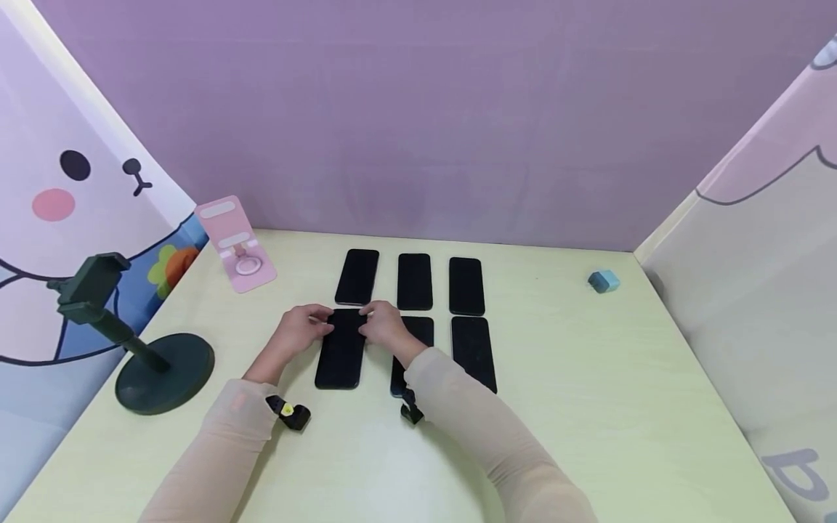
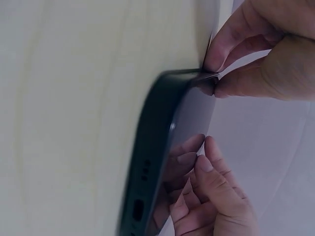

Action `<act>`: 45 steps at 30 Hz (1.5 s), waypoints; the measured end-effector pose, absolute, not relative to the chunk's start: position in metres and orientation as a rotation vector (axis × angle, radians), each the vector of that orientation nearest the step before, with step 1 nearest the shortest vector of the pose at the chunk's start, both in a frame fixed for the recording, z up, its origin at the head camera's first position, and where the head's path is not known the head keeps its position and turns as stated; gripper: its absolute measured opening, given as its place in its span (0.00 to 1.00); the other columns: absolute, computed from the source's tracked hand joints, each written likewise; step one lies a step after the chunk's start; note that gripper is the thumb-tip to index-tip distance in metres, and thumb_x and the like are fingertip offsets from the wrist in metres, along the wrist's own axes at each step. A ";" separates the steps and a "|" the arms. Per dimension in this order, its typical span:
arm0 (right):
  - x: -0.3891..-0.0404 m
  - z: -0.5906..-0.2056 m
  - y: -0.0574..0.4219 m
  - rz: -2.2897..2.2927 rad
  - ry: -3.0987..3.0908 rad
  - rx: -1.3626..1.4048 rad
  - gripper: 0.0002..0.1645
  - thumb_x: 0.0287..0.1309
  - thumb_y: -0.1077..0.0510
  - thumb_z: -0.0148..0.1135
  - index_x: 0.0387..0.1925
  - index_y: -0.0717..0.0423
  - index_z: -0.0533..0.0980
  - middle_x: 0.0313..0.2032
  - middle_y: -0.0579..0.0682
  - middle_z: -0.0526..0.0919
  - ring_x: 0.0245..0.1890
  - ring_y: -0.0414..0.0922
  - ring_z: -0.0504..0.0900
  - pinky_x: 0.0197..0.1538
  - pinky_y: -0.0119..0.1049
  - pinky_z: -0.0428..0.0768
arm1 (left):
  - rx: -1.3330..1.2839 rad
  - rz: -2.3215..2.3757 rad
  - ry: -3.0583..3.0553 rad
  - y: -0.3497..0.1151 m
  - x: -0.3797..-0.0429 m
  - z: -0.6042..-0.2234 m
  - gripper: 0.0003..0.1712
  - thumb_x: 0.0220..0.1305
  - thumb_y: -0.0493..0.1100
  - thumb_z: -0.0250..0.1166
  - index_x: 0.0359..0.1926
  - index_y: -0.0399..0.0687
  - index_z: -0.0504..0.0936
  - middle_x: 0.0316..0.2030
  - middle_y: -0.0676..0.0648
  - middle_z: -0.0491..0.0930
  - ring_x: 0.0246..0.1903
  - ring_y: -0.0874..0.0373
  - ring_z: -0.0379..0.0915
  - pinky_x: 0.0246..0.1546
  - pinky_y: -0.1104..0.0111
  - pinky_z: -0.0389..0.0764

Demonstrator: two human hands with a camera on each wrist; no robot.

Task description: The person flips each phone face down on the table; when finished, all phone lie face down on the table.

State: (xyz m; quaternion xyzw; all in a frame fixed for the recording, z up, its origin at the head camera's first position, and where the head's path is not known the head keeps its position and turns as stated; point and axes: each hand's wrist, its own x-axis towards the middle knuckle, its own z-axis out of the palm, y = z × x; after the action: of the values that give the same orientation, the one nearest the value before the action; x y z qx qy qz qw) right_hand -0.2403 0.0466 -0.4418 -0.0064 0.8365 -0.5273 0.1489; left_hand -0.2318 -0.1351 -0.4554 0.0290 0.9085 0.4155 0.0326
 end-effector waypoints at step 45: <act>-0.241 -0.428 0.064 -2.019 2.010 -0.083 0.24 0.60 0.79 0.53 0.59 0.71 0.72 0.43 0.59 0.76 0.38 0.45 0.80 0.47 0.40 0.81 | 0.086 1.946 2.484 -0.095 -0.221 -0.461 0.21 0.66 0.34 0.63 0.59 0.36 0.77 0.52 0.34 0.78 0.48 0.43 0.79 0.38 0.62 0.83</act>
State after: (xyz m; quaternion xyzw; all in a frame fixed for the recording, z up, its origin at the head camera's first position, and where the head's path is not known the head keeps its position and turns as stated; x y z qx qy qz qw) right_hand -0.2411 0.0641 -0.4280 -0.0289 0.6978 -0.7008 0.1451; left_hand -0.2214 -0.0953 -0.4608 0.0272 0.7869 0.6165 -0.0074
